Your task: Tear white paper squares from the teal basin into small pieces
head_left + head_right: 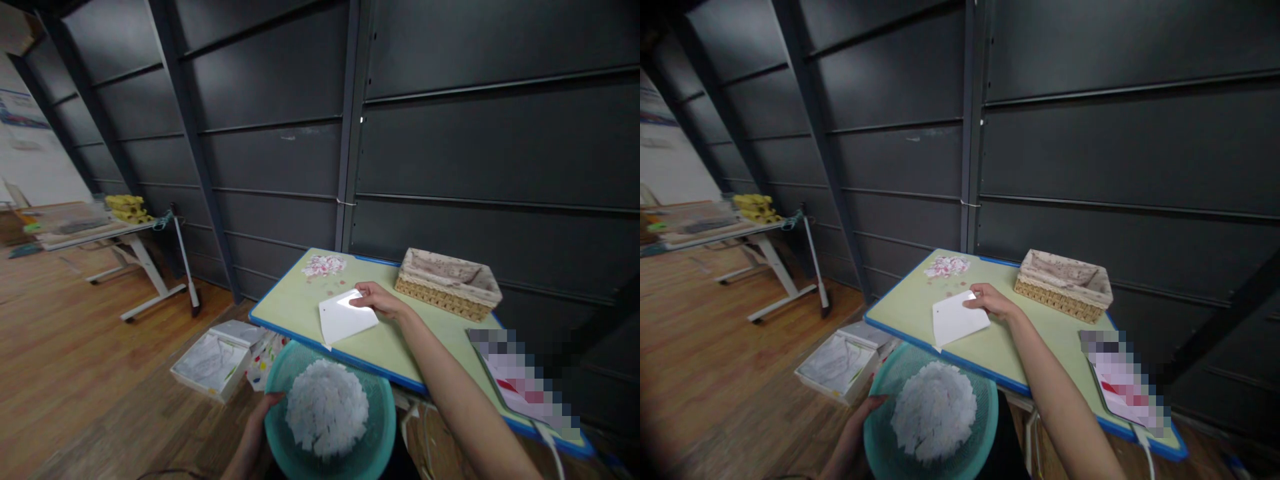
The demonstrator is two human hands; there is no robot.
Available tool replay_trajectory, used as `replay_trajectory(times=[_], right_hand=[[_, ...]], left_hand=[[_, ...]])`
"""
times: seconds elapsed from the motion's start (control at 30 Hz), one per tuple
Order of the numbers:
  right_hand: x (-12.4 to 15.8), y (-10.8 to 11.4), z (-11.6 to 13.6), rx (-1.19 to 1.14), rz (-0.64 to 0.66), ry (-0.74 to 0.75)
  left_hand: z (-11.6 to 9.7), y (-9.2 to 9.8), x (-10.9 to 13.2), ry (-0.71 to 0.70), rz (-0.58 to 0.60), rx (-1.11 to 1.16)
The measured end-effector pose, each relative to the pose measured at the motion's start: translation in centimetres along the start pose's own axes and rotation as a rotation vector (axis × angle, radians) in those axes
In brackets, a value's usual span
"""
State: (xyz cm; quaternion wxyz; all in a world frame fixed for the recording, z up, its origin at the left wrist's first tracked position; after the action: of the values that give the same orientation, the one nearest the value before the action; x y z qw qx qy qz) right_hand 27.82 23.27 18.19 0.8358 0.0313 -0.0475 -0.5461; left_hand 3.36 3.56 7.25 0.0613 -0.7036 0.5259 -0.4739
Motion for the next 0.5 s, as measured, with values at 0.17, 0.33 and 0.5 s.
replay_trajectory(times=[0.17, 0.33, 0.5], right_hand=[[-0.1, -1.3, -0.2, -0.028, 0.089, 0.01], [0.4, -3.4, 0.8, 0.194, -0.227, 0.284], [2.0, -11.2, 1.3, 1.042, -0.259, 0.571]], left_hand=[[-0.3, 0.1, 0.3, -0.047, -0.011, -0.061], [-0.2, 0.2, 0.2, -0.017, 0.027, -0.06], [-0.3, 0.1, -0.5, -0.029, -0.06, -0.069]])
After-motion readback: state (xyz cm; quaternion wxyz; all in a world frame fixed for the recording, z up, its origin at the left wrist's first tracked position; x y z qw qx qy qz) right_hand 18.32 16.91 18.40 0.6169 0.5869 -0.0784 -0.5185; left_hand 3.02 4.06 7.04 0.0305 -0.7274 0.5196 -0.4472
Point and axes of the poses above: each hand's wrist, its own x-axis away from the middle knuckle, its own y-axis out of the back of the hand, z = x × y, the point moved 3 cm from there along -x, towards the middle knuckle, and after that the axes turned 6 degrees about -z, right-handed, at the moved point
